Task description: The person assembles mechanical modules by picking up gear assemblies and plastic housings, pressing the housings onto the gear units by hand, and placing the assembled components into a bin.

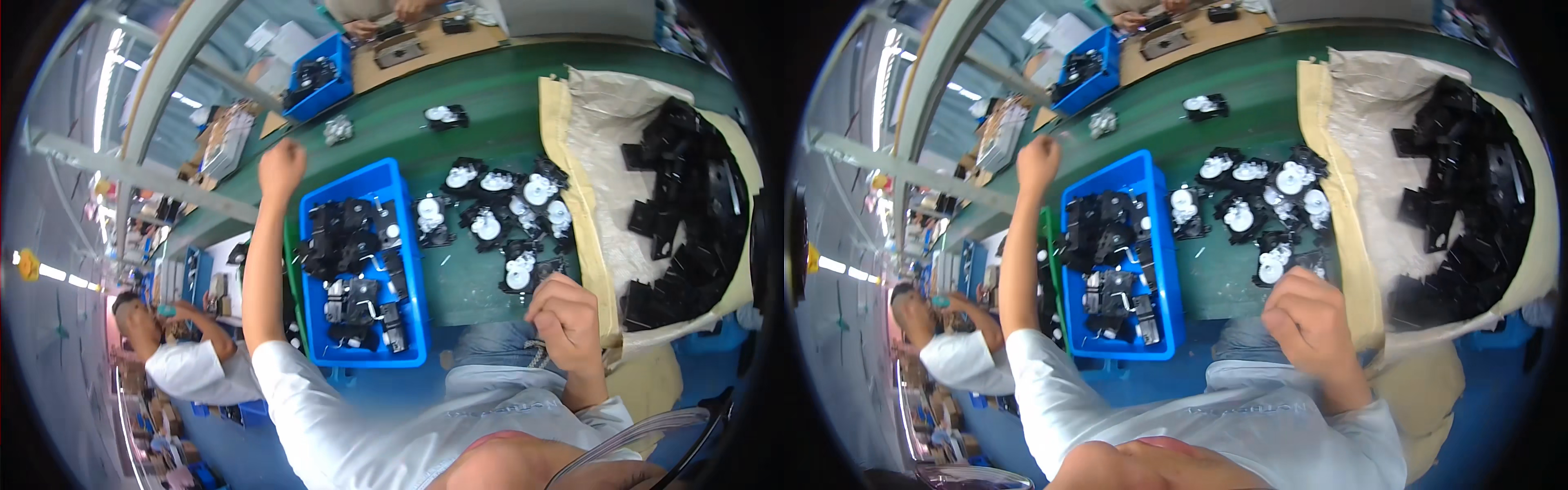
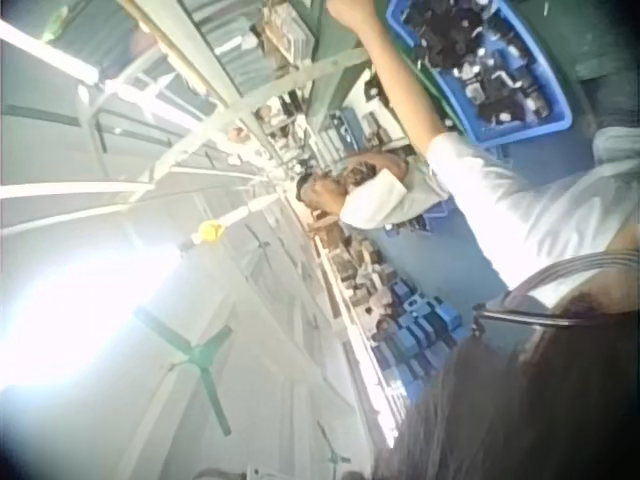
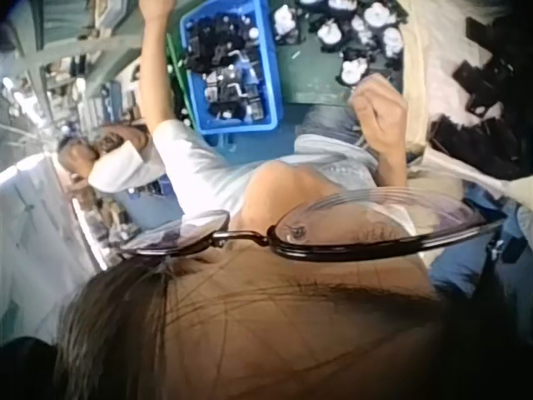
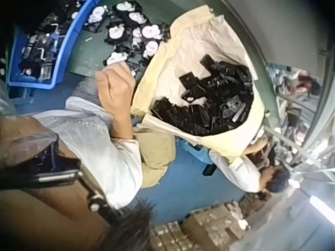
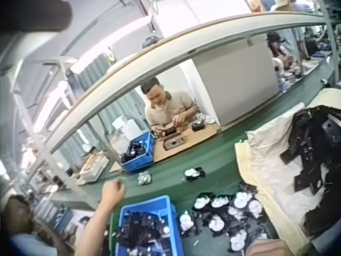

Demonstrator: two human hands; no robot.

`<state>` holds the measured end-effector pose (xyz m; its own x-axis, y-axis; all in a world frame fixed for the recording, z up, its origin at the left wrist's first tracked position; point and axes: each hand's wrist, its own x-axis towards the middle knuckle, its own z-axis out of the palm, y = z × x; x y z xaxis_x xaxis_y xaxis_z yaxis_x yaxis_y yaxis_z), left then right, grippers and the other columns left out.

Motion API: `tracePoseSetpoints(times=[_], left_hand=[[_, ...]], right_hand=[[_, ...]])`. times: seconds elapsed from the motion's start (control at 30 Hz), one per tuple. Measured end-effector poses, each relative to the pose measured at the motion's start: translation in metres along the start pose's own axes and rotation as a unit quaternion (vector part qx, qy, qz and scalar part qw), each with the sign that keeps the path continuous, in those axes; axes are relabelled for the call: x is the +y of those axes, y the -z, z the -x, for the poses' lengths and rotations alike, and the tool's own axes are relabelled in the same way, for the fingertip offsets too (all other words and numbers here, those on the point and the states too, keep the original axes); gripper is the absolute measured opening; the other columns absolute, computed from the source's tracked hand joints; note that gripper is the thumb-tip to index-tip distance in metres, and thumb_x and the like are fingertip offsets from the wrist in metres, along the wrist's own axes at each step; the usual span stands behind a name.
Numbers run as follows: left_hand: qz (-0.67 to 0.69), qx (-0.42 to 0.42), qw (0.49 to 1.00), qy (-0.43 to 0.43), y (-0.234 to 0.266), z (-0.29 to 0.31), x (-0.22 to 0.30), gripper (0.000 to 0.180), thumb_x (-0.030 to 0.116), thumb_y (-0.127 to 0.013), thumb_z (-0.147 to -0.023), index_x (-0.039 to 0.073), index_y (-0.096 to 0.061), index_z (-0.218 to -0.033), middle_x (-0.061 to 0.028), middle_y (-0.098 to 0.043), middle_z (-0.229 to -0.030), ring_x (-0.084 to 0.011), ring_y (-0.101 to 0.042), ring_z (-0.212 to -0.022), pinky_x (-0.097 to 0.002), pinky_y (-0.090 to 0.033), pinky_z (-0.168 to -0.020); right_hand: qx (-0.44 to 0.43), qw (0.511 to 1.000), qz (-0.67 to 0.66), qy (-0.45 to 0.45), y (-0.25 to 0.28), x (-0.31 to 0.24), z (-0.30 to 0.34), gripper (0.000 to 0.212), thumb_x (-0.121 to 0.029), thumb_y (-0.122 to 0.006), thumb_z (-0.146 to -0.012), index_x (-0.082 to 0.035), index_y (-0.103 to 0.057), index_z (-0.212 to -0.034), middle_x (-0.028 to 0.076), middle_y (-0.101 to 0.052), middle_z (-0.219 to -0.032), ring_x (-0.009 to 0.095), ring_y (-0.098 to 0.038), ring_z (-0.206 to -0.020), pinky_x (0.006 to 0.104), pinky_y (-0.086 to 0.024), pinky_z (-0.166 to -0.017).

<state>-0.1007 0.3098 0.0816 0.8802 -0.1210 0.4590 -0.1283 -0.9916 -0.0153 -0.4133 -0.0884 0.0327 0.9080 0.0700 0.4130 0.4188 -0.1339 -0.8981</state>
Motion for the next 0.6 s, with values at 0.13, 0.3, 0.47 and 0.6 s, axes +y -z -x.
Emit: tracePoseSetpoints(times=[0.13, 0.3, 0.47, 0.6], left_hand=[[-0.015, -0.284, 0.942, -0.176, -0.098, -0.078, 0.057, 0.032, 0.028, -0.062, -0.079, 0.0, -0.068, -0.092, -0.0165, -0.071, -0.092, -0.038, -0.065, -0.076, -0.0449, -0.051, -0.072], [0.08, -0.27, 0.92, -0.273, -0.164, -0.077, 0.159, 0.027, 0.025, -0.064, -0.078, 0.0, -0.068, -0.086, -0.0145, -0.067, -0.081, -0.0328, -0.061, -0.069, -0.0419, -0.05, -0.067], [0.116, -0.246, 0.932, -0.239, -0.209, -0.124, 0.11, 0.021, 0.02, -0.067, -0.077, -0.001, -0.069, -0.078, -0.0118, -0.062, -0.067, -0.0262, -0.056, -0.059, -0.0381, -0.048, -0.061], [0.121, -0.216, 0.952, -0.181, -0.194, -0.14, 0.115, 0.021, 0.019, -0.069, -0.078, -0.001, -0.069, -0.074, -0.0111, -0.06, -0.059, -0.0232, -0.054, -0.054, -0.0365, -0.047, -0.058]], right_hand=[[0.037, 0.993, 0.023, 0.108, -0.005, 0.001, -0.02, 0.023, -0.007, -0.072, -0.077, 0.0, -0.058, -0.06, 0.004, -0.06, -0.072, 0.021, -0.052, -0.067, 0.0299, -0.044, -0.066], [0.127, 0.961, 0.235, 0.069, 0.014, -0.04, -0.01, 0.008, -0.002, -0.072, -0.076, -0.004, -0.065, -0.072, 0.004, -0.065, -0.087, 0.019, -0.058, -0.076, 0.027, -0.049, -0.069], [0.131, 0.904, 0.406, -0.019, 0.111, -0.031, 0.047, 0.008, -0.002, -0.072, -0.074, -0.005, -0.065, -0.073, 0.002, -0.06, -0.073, 0.017, -0.05, -0.062, 0.0273, -0.043, -0.059], [0.145, 0.787, 0.589, -0.115, 0.162, -0.016, 0.021, 0.015, -0.012, -0.064, -0.079, -0.002, -0.056, -0.071, 0.011, -0.061, -0.071, 0.027, -0.058, -0.063, 0.0347, -0.047, -0.059]])
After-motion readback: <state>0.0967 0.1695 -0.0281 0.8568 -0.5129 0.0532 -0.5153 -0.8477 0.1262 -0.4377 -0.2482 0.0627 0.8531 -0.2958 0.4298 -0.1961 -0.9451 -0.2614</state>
